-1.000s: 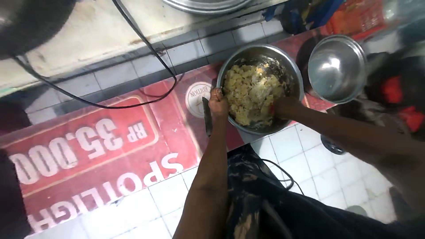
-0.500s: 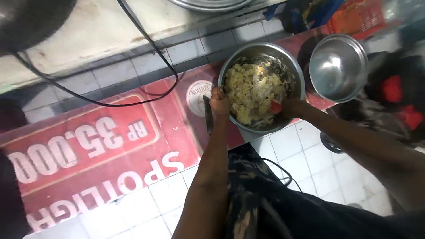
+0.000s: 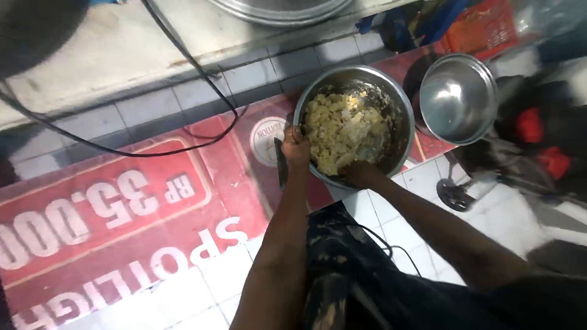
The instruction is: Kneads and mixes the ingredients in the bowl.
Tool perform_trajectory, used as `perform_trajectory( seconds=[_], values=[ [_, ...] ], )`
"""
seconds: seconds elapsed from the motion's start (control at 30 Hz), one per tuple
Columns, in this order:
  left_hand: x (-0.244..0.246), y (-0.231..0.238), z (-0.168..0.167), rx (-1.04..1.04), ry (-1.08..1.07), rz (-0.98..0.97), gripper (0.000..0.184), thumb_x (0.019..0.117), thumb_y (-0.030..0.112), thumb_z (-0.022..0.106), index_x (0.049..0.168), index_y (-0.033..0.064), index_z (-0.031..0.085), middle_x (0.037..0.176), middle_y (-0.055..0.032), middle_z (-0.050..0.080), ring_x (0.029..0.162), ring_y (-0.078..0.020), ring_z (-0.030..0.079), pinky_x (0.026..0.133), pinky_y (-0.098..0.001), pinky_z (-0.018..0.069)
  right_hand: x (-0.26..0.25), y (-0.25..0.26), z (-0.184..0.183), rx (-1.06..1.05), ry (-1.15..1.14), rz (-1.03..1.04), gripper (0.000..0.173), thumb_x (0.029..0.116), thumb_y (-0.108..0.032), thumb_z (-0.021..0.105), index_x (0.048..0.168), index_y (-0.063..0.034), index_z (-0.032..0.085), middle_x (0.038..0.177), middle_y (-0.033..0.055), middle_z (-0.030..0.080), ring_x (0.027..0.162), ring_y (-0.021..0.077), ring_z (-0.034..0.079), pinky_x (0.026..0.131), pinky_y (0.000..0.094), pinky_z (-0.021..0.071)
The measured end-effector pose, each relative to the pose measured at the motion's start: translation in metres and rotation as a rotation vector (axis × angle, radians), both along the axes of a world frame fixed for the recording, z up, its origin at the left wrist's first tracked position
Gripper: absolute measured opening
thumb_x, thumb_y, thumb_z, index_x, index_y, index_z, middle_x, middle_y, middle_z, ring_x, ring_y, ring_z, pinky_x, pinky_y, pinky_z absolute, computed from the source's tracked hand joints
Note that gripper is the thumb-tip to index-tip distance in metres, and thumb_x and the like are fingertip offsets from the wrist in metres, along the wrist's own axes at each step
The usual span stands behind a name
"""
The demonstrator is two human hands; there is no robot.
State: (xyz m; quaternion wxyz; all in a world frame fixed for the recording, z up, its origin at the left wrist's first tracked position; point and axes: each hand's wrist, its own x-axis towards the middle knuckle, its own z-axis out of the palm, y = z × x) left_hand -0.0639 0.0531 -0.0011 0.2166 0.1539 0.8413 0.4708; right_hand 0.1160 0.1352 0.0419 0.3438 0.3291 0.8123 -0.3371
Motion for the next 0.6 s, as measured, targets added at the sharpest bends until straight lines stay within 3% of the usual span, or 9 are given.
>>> perform_trajectory(
  seconds=[0.07,0.13,0.2,0.33,0.4,0.53,0.6],
  values=[
    [0.004,-0.010,0.006,-0.020,-0.007,-0.039,0.033,0.1101,0.020,0.042,0.123,-0.0033,0.062,0.103,-0.0224,0.069,0.094,-0.0315,0.068,0.087,-0.0499,0.0537,0.000,0.012,0.020,0.019,-0.080,0.074,0.033,0.1002,-0.026,0.066,0.121,-0.0001,0.071,0.125,0.0259,0.067,0.120,0.0446,0.062,0.102,0.0660,0.0468],
    [0.003,-0.010,0.011,0.004,-0.014,-0.048,0.031,0.1106,0.022,0.043,0.124,0.0001,0.060,0.099,-0.0206,0.068,0.088,-0.0311,0.068,0.080,-0.0499,0.0556,-0.027,0.044,0.071,0.078,-0.334,0.205,0.032,0.0986,-0.020,0.067,0.113,0.0083,0.068,0.121,0.0307,0.065,0.118,0.0485,0.061,0.096,0.0708,0.0452],
    [0.000,-0.003,0.007,0.008,-0.032,-0.015,0.033,0.1097,0.019,0.043,0.123,-0.0033,0.063,0.100,-0.0201,0.069,0.090,-0.0277,0.068,0.085,-0.0467,0.0543,-0.036,0.068,0.099,0.205,-0.485,0.302,0.029,0.0989,-0.017,0.066,0.112,0.0086,0.067,0.119,0.0307,0.065,0.116,0.0495,0.062,0.092,0.0721,0.0457],
    [0.000,-0.002,0.008,-0.006,-0.031,-0.014,0.033,0.1095,0.019,0.043,0.124,-0.0026,0.063,0.102,-0.0193,0.070,0.094,-0.0258,0.069,0.088,-0.0449,0.0545,-0.013,0.091,0.078,0.410,-0.468,0.359,0.023,0.0979,-0.010,0.065,0.115,0.0051,0.068,0.120,0.0296,0.066,0.114,0.0505,0.063,0.085,0.0698,0.0510],
    [0.001,-0.002,0.011,-0.018,-0.035,-0.016,0.034,0.1101,0.019,0.042,0.126,-0.0032,0.062,0.106,-0.0207,0.070,0.099,-0.0276,0.068,0.091,-0.0457,0.0534,0.000,0.088,0.066,0.349,-0.405,0.309,0.028,0.1011,-0.013,0.063,0.122,0.0053,0.066,0.125,0.0307,0.064,0.118,0.0520,0.061,0.090,0.0712,0.0493],
    [0.001,-0.001,0.009,-0.054,-0.020,-0.018,0.036,0.1103,0.020,0.039,0.126,-0.0024,0.063,0.107,-0.0213,0.070,0.101,-0.0305,0.069,0.092,-0.0493,0.0529,0.016,0.061,0.056,0.286,-0.261,0.181,0.024,0.0972,-0.014,0.067,0.113,0.0031,0.070,0.117,0.0284,0.068,0.114,0.0500,0.063,0.092,0.0704,0.0487],
    [0.001,-0.002,0.010,-0.074,-0.017,-0.020,0.037,0.1112,0.021,0.038,0.127,-0.0015,0.063,0.107,-0.0216,0.070,0.100,-0.0317,0.069,0.092,-0.0502,0.0531,0.017,0.045,0.051,0.264,-0.285,0.123,0.028,0.0992,-0.018,0.064,0.118,0.0029,0.068,0.121,0.0282,0.067,0.115,0.0493,0.063,0.092,0.0695,0.0494]
  ],
)
